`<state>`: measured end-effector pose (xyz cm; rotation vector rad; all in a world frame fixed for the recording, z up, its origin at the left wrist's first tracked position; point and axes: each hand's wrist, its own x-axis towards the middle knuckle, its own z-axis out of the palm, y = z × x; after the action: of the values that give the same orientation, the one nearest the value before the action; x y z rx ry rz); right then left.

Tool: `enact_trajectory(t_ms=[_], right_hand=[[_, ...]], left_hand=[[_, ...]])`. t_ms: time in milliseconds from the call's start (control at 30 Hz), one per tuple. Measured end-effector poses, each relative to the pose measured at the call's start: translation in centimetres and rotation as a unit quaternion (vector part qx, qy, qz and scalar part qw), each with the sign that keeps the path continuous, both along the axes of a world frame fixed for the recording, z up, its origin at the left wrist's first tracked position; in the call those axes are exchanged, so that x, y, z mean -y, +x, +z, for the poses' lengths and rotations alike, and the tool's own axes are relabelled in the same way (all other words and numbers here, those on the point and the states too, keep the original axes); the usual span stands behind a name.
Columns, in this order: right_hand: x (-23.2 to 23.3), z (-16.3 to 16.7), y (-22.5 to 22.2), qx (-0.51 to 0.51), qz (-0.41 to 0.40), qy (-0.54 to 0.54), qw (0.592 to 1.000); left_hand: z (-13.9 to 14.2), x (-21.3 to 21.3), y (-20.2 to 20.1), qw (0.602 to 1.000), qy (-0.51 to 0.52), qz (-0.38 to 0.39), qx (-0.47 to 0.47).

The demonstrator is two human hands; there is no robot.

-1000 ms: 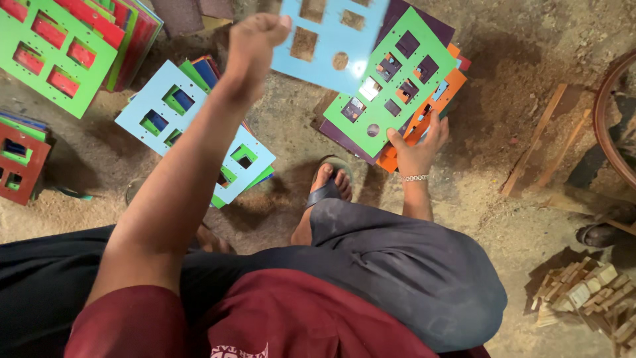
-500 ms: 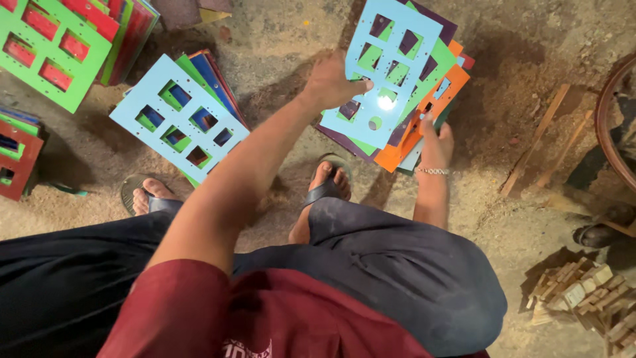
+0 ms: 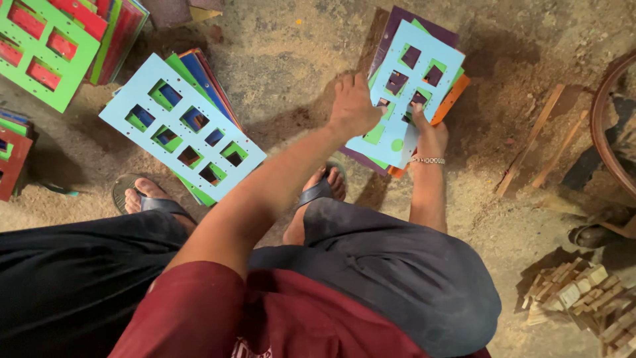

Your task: The person sorts colorful plastic frames with cutouts by color and shape while sitting on the floor. They pick up frames, separate them into piles, and occasionally stack them before moving to a different area.

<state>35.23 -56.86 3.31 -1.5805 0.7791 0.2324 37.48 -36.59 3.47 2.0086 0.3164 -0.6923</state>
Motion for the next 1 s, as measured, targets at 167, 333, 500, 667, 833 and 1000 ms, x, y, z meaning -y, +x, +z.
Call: enact_trajectory(t_ms=[167,333,500,667,833,1000], right_hand=[[-0.7,1.3,-0.1,0.011,0.051,0.075,0.996],[-2.1,3.5,-0.3,-0.027,-0.040,0.161,0.986],[-3.5,5.2,0.6,0.027,0.066,0.207,0.976],[-4.3,4.2,1.2,0.015,0.107,0.056,0.993],[-3.9,2.6,1.4,0.045,0.098,0.069,0.992],[-4.0,1.6,1.1,0.029,0.029,0.026,0.999]], left_hand=[[0.6,-0.2,-0.3,0.999,0.010,0.033,-0.012],[-0.1,-1.6,0.4,1.000,0.010,0.024,0.001],[-0.6,-2.3,0.2,0.998,0.001,0.043,0.055],[-0.4,-2.3,0.1,0.993,0.019,0.049,0.108],[-0.5,-2.4,0.3,0.998,-0.010,0.029,0.052],[-1.4,-2.4,0.1,0.998,-0.046,0.046,0.018]])
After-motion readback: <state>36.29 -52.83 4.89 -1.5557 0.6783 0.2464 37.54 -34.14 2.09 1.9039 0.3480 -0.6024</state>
